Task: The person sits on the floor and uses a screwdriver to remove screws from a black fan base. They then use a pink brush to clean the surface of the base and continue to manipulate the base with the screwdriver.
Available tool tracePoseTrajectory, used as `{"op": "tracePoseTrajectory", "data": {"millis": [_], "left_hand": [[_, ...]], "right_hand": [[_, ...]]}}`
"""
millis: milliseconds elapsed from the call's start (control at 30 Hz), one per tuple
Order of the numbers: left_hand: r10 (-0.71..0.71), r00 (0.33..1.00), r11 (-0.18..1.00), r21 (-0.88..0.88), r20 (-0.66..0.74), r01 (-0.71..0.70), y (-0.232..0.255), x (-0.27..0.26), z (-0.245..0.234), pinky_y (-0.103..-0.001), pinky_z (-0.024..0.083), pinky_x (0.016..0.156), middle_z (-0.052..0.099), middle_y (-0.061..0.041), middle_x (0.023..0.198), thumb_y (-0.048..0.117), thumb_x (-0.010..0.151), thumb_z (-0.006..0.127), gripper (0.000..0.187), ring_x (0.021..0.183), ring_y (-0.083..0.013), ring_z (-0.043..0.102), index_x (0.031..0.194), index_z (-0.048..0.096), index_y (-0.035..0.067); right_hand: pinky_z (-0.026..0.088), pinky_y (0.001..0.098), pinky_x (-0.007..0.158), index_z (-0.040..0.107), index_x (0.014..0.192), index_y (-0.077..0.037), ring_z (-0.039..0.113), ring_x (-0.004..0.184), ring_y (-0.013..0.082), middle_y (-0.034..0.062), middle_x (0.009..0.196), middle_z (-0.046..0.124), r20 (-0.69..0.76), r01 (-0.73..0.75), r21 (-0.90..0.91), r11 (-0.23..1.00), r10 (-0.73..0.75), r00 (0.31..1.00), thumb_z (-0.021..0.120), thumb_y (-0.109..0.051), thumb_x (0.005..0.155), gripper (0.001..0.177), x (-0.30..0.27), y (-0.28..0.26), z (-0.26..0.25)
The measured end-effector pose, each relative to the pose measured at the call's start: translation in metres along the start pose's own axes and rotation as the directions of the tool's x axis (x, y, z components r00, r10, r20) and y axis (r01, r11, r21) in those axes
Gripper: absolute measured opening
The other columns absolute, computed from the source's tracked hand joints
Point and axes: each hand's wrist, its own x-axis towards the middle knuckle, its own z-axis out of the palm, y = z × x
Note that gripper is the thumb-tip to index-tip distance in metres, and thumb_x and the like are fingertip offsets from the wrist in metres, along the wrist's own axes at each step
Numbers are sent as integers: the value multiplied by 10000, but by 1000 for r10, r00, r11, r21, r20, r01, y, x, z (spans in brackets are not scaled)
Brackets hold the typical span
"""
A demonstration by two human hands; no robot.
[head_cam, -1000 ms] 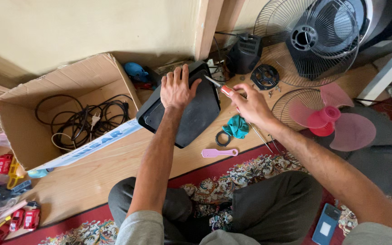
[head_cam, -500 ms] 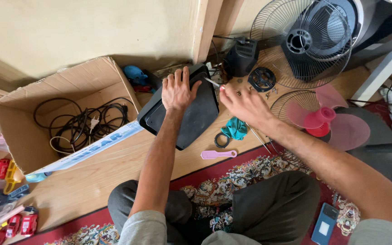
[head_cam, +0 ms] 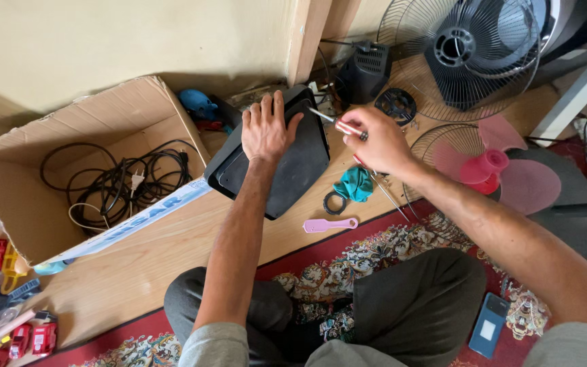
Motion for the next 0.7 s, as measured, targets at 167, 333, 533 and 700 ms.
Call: {"op": "tracePoseTrajectory", "data": {"millis": [167, 333, 533, 700], "left_hand": [[-12, 999, 1000, -16, 31, 13, 1, 1, -3, -527, 474, 989, 596, -127, 1298, 618, 968, 619, 704, 1123, -332, 600, 1416, 534, 82], [-16, 998, 1000, -23, 67, 18, 2, 4, -3, -529, 470, 989, 601, -132, 1286, 609, 968, 620, 702, 1116, -335, 597, 1422, 533, 80], [3, 1000, 1000, -4, -12, -3, 4, 5, -1, -520, 484, 968, 620, -130, 1257, 606, 951, 637, 688, 1076, -332, 608, 1393, 562, 84], [8, 999, 1000, -8, -37, -9, 1, 1, -2, -506, 495, 946, 626, -131, 1250, 598, 953, 646, 676, 1054, -330, 615, 1384, 580, 82]], "right_hand": [[313, 209, 349, 650, 1272, -90, 545, 575, 122, 38, 856, 580, 586, -824, 556, 109, 651, 482, 677, -139, 920, 356, 18, 9, -18], [414, 266, 491, 625, 1317, -91, 603, 722, 175, 65, 950, 618, 341, -717, 365, 594, 631, 697, 732, -157, 934, 403, 17, 2, -18], [594, 412, 636, 619, 1272, -24, 690, 868, 314, 170, 1122, 617, 165, 47, -271, 962, -1, 986, 719, -84, 853, 436, 13, -11, -25], [580, 374, 613, 682, 1230, -3, 679, 870, 257, 141, 1181, 624, 427, 489, -767, 415, -238, 872, 693, -140, 935, 325, 11, -22, -14]]}}
